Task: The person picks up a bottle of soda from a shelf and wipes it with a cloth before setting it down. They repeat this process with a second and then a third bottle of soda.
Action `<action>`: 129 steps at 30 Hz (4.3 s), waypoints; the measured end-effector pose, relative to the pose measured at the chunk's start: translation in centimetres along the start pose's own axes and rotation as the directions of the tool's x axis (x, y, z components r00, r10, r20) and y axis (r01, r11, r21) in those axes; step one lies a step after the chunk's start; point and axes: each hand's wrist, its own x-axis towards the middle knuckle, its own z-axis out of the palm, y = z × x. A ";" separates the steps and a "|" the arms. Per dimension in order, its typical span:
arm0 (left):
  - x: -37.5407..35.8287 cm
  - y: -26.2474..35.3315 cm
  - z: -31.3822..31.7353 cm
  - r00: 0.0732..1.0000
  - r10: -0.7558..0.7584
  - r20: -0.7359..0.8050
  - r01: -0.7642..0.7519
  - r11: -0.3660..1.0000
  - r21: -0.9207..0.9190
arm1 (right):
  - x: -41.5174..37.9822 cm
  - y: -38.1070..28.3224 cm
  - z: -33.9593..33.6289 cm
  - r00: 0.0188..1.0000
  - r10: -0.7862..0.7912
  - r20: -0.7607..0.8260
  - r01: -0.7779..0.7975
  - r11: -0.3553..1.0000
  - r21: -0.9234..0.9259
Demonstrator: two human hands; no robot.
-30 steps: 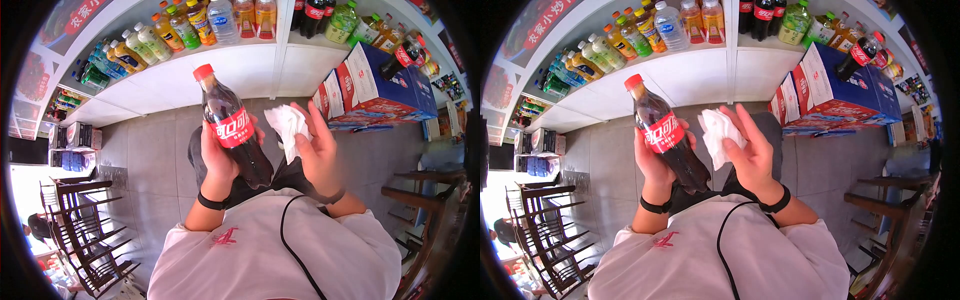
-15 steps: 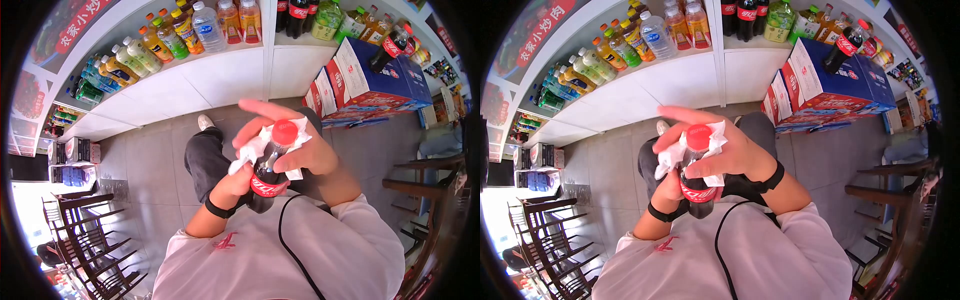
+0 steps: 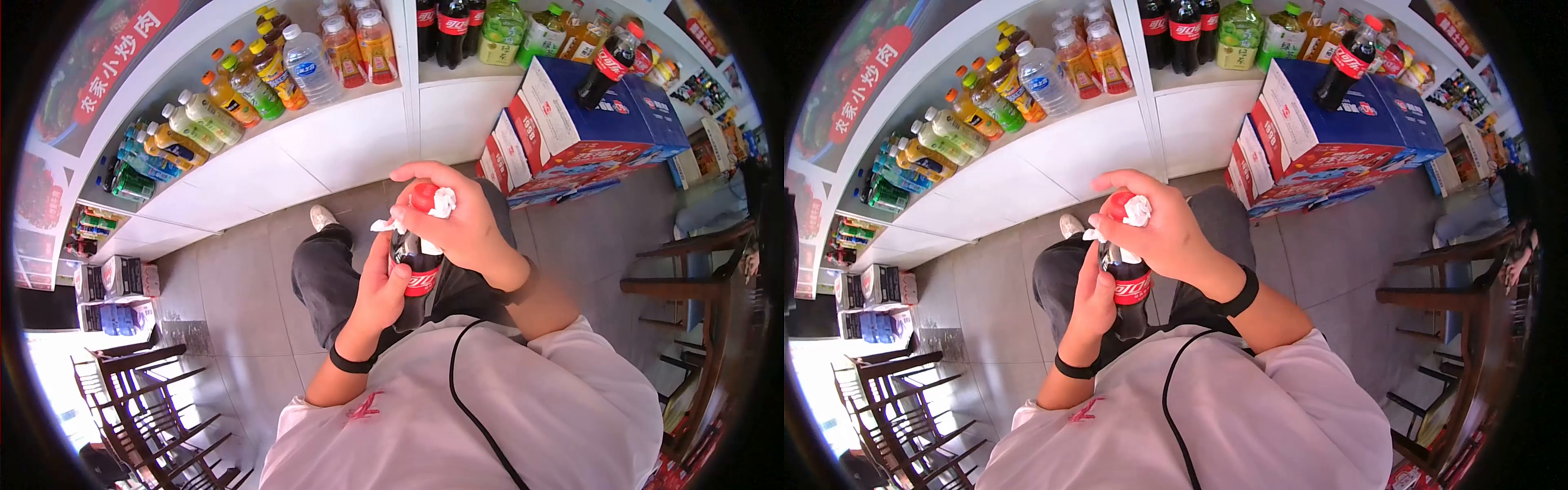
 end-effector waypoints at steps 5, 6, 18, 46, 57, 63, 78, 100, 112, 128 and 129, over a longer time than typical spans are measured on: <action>0.0 3.2 0.0 0.973 -0.119 0.198 0.107 0.992 0.071 | 0.2 -0.7 -1.2 0.999 0.047 0.028 -0.053 0.954 0.297; -0.1 3.2 -0.5 0.956 -0.126 0.266 0.135 0.991 -0.015 | 0.0 -1.2 -1.4 0.998 0.032 0.054 -0.050 0.932 0.360; 0.1 0.1 -1.1 0.888 -0.232 0.398 0.351 0.900 -0.258 | -0.3 0.0 -0.6 0.977 -0.035 -0.208 0.104 0.937 0.333; -0.6 -0.1 -0.3 0.947 -0.049 -0.317 -0.021 0.977 -0.214 | -3.1 3.2 3.5 0.785 -0.552 0.283 0.583 0.503 -0.638; -0.7 0.4 1.1 0.989 0.108 -0.103 -0.076 0.959 0.273 | -0.7 0.4 1.7 0.780 -0.581 0.234 0.581 0.530 -0.618; -1.2 1.6 0.7 0.978 -0.066 -0.199 0.068 0.998 0.003 | -3.3 1.9 2.8 0.749 -0.574 0.332 0.626 0.447 -0.639; -0.7 3.4 1.5 0.996 -0.047 -0.079 0.056 0.992 0.114 | -4.4 2.7 1.8 0.760 -0.587 0.280 0.609 0.490 -0.623; -0.2 1.6 1.0 0.922 -0.331 0.202 0.365 0.918 -0.157 | -0.9 -1.8 -0.2 0.998 0.002 0.063 -0.032 0.869 0.494; 0.0 -0.3 1.2 0.999 0.038 0.012 -0.038 0.999 0.035 | 0.1 -1.5 -0.5 1.000 0.006 -0.019 0.003 0.886 0.463; 1.5 2.3 -2.6 0.992 0.100 -0.071 -0.098 0.995 0.024 | -1.9 1.4 -0.6 0.985 -0.165 0.058 0.159 0.983 0.090; 1.7 3.8 -1.7 0.970 0.225 -0.089 -0.221 0.974 0.052 | -2.0 1.7 -0.7 0.969 -0.224 0.102 0.226 0.974 -0.006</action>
